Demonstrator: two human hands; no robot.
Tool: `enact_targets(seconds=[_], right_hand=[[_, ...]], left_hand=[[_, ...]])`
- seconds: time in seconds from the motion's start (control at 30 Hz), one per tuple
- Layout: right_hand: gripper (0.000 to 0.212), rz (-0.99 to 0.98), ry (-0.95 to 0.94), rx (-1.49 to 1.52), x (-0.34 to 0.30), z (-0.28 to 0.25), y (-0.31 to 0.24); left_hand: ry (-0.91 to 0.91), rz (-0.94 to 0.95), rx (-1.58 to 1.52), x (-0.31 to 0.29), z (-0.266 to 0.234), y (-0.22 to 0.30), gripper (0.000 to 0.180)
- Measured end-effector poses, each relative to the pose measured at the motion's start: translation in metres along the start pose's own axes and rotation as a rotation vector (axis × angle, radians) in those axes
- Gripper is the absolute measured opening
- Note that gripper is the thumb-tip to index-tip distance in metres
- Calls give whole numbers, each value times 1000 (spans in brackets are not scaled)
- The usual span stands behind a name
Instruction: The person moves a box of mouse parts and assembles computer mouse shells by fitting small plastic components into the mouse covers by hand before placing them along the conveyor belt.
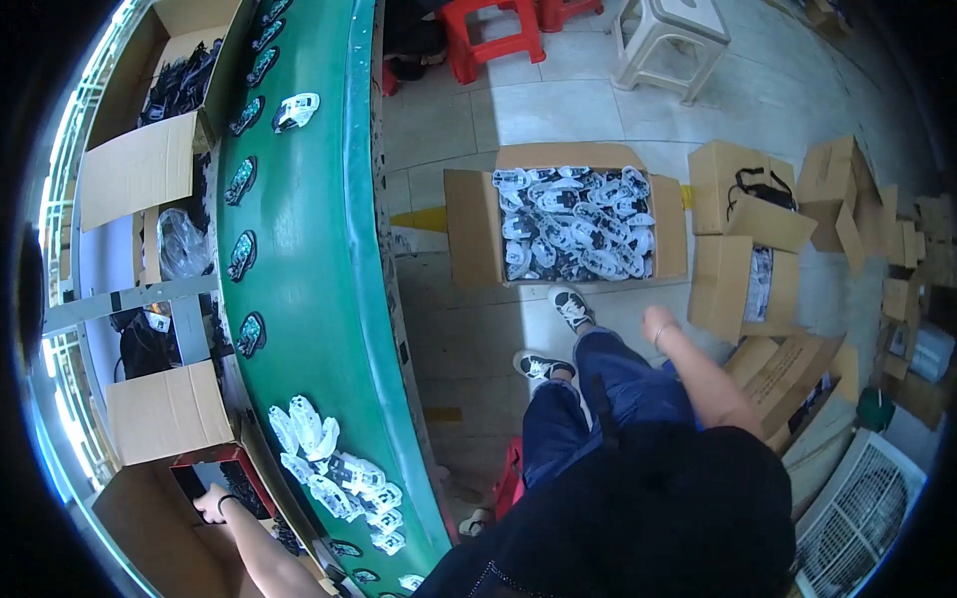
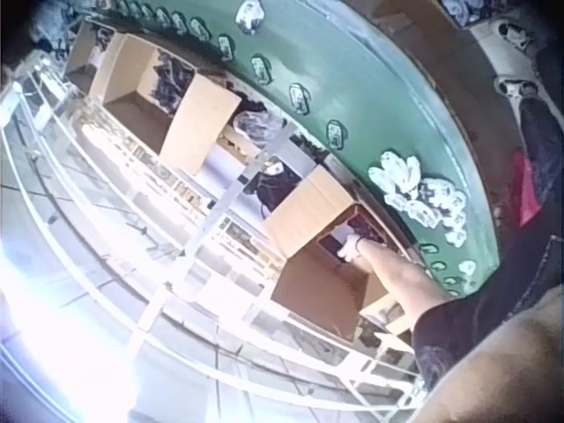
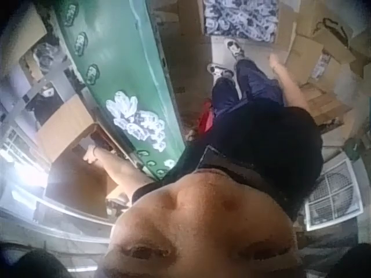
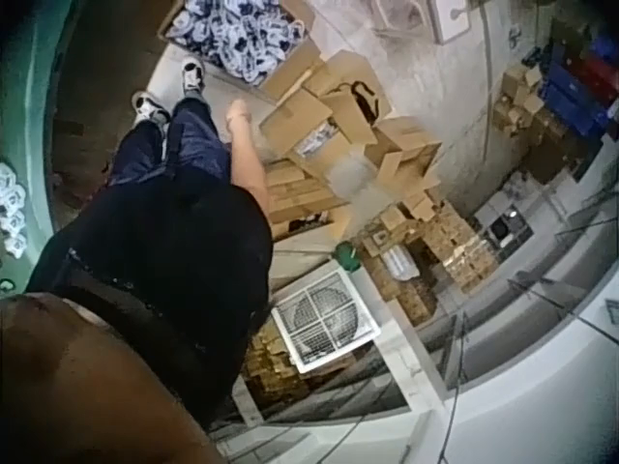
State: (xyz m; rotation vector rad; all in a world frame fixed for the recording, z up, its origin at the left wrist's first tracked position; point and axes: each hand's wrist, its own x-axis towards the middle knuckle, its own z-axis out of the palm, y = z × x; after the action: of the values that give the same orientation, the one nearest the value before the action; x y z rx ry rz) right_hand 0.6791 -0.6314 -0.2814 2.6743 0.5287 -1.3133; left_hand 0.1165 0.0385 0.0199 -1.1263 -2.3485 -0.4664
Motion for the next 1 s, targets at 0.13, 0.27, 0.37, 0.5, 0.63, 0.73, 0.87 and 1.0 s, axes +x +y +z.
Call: enact_targets(seconds=[0.13,0.27,0.37,0.5,0.63,0.73,0.87,1.0], right_hand=[[25,-257,-138,152,3,14,-16],[22,-264,-125,404,8,14,-19],[21,-149,-13,556,-6,-8,-4],[20,-30,69,694,-39,-14,46],[18,194,151,571,-57,12,108],[18,221,69,456,-65,20,128],[19,0,45,353,-7,13,119],[44,597,-69,1146,88,45,101]], left_hand=[[-274,608,-363,-82,-39,40,33],[-609,1060,-839,-260,-120,104,21],[-888,1176,-1035,-357,-169,120,18],[-1557,1124,-1003,-459,-202,120,14],[-1600,1584,-903,-510,-188,100,25],[-1591,1663,-806,-514,-181,81,29],[-1947,1136,-602,-546,-84,24,24],[-2172,63,-361,-592,-18,61,16]])
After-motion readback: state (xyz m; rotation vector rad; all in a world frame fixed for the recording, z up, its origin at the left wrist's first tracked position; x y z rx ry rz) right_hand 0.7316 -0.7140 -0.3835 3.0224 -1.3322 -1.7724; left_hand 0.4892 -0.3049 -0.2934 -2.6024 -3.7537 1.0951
